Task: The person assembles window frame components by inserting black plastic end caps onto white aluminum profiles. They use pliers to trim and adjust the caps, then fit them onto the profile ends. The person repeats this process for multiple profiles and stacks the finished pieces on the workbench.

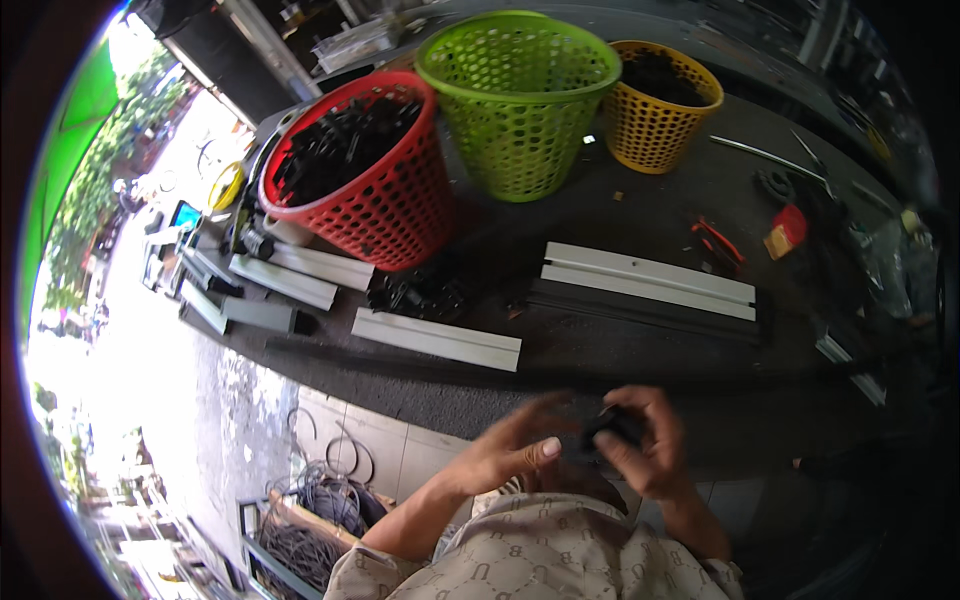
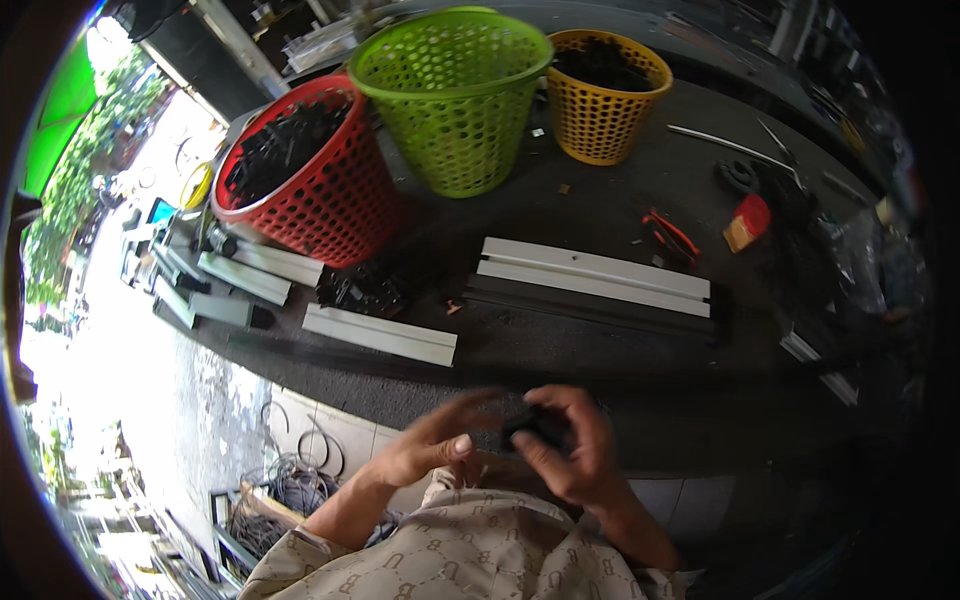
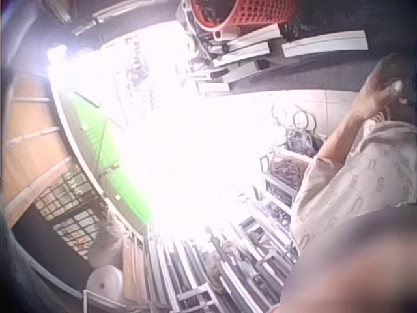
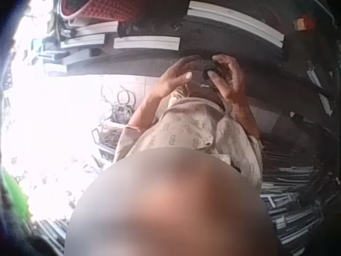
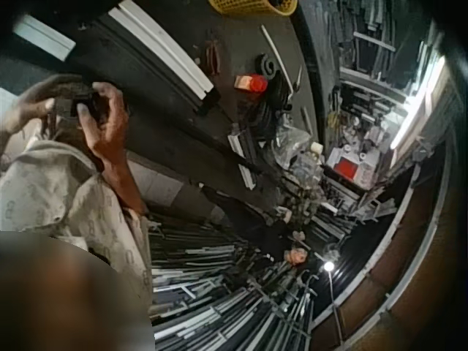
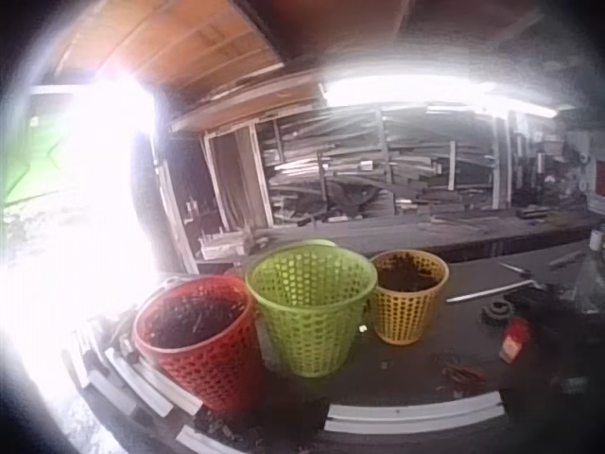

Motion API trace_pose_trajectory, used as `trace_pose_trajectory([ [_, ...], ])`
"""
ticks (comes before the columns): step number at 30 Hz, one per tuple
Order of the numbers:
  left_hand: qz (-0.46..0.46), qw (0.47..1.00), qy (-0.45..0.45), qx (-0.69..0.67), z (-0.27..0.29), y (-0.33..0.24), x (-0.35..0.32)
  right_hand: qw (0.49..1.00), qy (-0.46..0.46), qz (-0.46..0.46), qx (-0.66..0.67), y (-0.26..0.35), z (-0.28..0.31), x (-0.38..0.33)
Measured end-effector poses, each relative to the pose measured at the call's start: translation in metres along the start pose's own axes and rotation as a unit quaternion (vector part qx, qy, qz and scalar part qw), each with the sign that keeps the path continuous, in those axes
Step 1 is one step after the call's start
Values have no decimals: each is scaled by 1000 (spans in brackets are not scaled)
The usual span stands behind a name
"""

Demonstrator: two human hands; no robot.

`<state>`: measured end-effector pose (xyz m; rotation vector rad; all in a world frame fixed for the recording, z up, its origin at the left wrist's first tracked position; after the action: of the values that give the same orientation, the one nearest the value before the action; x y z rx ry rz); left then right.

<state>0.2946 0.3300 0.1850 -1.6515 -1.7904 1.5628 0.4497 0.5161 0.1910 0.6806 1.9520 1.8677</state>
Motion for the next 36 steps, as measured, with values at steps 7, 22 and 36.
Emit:
trace_pose_trajectory([
  [7, -347, 641, -74, 680, 102, -73, 55, 977, -159, -108, 95, -14, -2, 14],
  [22, -456, 786, 153, 388, 46, -122, 60, 953, -20, 109, -282, 105, -27, 53],
  [36, -518, 805, 106, 270, 30, -129, 70, 856, 146, 184, -461, 194, -44, 114],
])
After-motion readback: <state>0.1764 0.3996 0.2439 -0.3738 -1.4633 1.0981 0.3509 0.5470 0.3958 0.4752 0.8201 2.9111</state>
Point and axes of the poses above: each hand's wrist, its own x-axis towards the middle knuckle, its own z-axis out of the back of the hand, y = z × x, the point moved 1 cm from there along x, towards the middle knuckle, and after that the axes turned 6 degrees about -y, right-handed, at the moved point
